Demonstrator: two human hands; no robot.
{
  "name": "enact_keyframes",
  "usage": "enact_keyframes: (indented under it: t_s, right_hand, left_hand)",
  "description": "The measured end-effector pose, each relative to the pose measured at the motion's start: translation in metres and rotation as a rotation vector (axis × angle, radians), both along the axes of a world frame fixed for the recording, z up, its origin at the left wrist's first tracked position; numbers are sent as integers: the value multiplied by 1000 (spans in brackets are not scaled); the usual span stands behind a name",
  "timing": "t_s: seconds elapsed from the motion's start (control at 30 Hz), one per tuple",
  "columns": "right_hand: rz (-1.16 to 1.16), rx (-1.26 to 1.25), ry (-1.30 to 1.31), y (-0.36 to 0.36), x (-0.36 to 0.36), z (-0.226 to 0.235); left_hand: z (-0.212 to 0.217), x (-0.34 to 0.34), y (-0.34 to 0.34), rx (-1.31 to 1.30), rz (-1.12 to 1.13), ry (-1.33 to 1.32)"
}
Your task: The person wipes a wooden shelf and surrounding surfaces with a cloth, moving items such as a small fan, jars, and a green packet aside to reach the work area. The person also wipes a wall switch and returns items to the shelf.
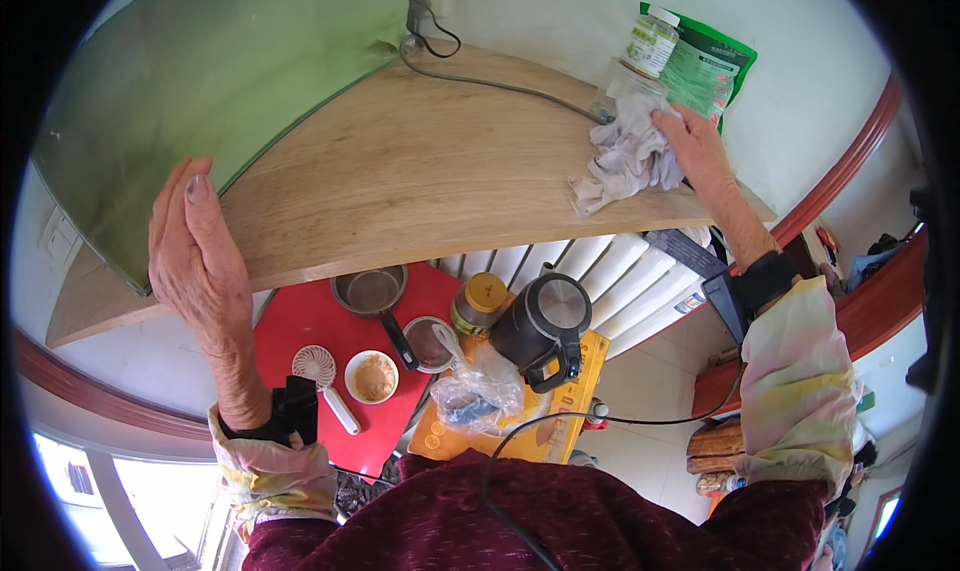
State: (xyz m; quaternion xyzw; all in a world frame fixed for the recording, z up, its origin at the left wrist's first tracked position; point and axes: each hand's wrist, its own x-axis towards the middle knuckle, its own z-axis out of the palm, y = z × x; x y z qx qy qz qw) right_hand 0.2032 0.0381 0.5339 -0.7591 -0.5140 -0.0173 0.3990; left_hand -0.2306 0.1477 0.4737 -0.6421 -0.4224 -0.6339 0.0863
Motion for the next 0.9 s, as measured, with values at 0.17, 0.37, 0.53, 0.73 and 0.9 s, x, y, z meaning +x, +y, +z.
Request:
enact_keyframes:
  t_s: [0.17, 0.37, 0.53, 0.73, 0.9]
  right_hand:
    - [86, -167, -81, -1, -24, -11]
    - [-109, -316, -536, 38, -41, -13]
    - [380, -158, 350, 65, -48, -3]
    - [619, 345, 849, 46, -41, 44]
    - [438, 450, 617, 43, -27, 54]
  left_hand:
    - [0, 2, 0, 16, -18, -35]
    - [0, 1, 0, 44, -3, 20]
    - [0, -2, -1, -2, -27, 35]
    - [-1, -3, -1, -12, -29, 18]
    - [0, -3, 0, 5, -25, 18]
